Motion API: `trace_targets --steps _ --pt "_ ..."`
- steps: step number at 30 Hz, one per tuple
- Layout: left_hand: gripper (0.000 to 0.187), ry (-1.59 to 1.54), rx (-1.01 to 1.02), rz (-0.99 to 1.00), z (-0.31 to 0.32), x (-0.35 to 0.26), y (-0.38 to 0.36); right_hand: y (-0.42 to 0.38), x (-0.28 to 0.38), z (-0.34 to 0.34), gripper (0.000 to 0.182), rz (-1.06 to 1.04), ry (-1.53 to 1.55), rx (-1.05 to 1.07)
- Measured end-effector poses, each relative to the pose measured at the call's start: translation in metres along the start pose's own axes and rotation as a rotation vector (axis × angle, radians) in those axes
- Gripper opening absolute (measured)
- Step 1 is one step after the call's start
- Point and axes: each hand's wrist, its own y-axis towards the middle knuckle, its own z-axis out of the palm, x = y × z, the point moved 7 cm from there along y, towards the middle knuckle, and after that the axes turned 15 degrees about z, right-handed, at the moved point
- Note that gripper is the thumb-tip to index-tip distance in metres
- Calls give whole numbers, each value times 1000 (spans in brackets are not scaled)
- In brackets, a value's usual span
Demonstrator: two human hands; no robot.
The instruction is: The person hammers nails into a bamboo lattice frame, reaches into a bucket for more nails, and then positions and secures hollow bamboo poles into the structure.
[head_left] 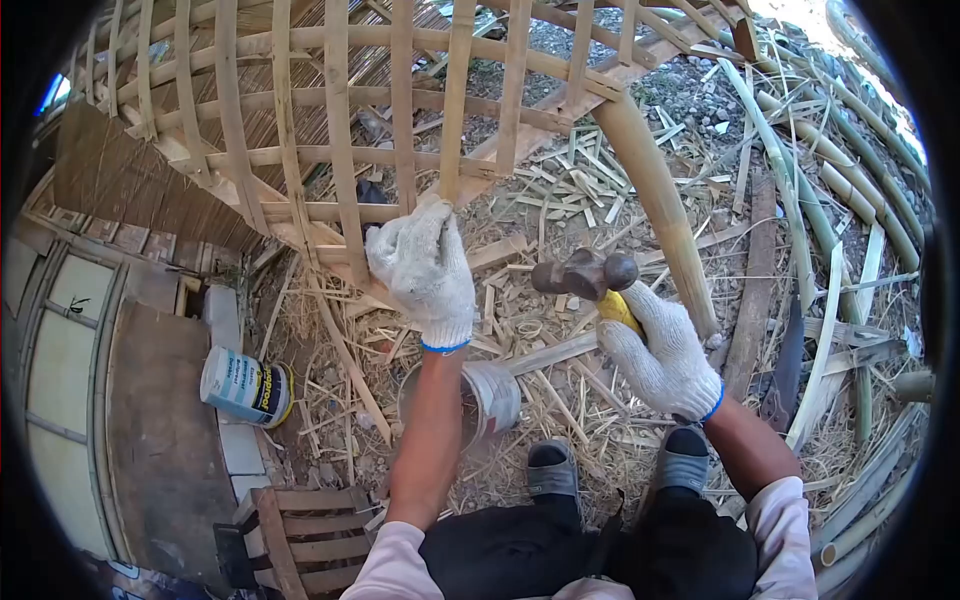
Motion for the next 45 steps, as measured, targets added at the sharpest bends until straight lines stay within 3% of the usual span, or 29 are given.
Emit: trace_targets --steps 5,8,15,26,31,34,38,45 --pt "29 27 -27 10 9 -7 3 5 -30 -11 38 0 -13 -70" --pt "25 -41 47 -97 10 -6 -2 6 -38 -13 37 107 13 -60" --pt "26 -27 101 19 11 1 3 21 -43 -6 38 -33 37 -151" --pt "25 -15 212 98 6 -4 10 56 -26 21 37 -105 71 -90" --pt "24 -26 134 74 9 -7 12 56 -15 23 37 -99 46 -47" --pt "24 -22 112 35 11 -3 8 64 -13 24 37 -199 74 -140" --pt "25 -42 140 -18 13 4 2 67 -11 18 38 -123 97 -119" --pt "26 3 107 95 14 -3 7 67 -19 14 38 -166 79 -191"
